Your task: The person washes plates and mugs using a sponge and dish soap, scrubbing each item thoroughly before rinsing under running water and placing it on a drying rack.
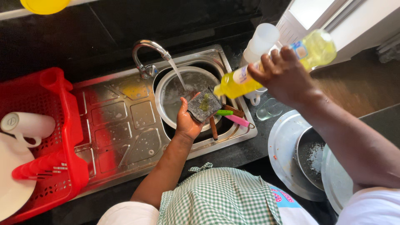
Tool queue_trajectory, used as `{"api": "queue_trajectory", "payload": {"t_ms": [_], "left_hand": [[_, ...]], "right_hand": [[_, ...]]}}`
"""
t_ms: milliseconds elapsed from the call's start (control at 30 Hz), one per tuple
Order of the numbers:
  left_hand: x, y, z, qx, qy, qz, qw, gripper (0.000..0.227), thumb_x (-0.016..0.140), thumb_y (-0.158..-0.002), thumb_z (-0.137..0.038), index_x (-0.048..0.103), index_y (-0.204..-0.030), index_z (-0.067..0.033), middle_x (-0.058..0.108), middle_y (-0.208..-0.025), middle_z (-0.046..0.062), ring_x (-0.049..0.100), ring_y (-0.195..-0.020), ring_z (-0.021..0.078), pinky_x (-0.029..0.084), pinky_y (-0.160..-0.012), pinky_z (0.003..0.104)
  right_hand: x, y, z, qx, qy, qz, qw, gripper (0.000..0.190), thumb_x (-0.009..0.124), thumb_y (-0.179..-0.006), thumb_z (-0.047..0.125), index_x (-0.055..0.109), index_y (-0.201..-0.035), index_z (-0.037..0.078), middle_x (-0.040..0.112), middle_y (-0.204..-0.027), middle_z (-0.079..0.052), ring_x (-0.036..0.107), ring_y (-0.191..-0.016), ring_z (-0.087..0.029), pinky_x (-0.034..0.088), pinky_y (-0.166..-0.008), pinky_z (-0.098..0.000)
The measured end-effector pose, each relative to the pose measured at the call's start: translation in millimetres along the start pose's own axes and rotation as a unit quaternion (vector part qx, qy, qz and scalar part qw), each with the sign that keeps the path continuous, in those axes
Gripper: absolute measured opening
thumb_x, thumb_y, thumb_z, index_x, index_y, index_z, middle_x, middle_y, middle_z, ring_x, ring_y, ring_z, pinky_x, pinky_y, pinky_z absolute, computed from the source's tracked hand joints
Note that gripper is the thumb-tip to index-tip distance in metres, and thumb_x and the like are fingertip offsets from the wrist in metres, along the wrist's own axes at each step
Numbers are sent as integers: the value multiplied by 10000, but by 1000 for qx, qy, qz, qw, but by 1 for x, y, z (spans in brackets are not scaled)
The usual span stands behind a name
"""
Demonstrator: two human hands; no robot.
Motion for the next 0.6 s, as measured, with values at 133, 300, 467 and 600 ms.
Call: {"api": "queue_trajectory", "payload": {"t_ms": [133,300,467,600], "left_hand": [[-5,-7,5,-7,-3,-8,1000,708,508,-908,-698,635,-1322,-137,698,-1213,193,683,-1085,406,540,-887,705],[6,-5,1,6,13,-10,1000,702,571,-889,-651,651,-1279,-73,704,-1177,216,691,-1074,394,551,-909,677],[25,2,-15,-1,-14,-16,1000,680,572,-871,-651,655,-1270,-107,700,-1206,193,677,-1110,386,522,-955,682],[43,17,-24,6,-36,-53,998,662,555,-879,-655,680,-1242,-115,709,-1208,163,682,-1114,365,526,-965,655]], "right_hand": [[6,10,9,23,-49,14,998,243,668,-792,149,695,-1013,245,679,-895,-107,666,-824,-280,454,-822,-421],[38,30,-4,73,-114,18,991,554,764,-540,147,710,-1075,276,691,-1009,-70,634,-920,-285,428,-843,-453],[70,72,-37,213,-278,-20,937,601,781,-597,113,704,-1176,253,717,-1116,-43,634,-1029,-278,381,-909,-470],[113,126,-48,418,-525,-119,732,680,872,-646,107,667,-1291,176,666,-1237,-116,582,-1112,-330,396,-941,-467]]}}
Point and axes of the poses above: each hand's wrist, its own y-axis away from the middle knuckle, its own x-axis out of the palm, z = x × y, the point moved 9 cm from there along -y, towards the middle knuckle
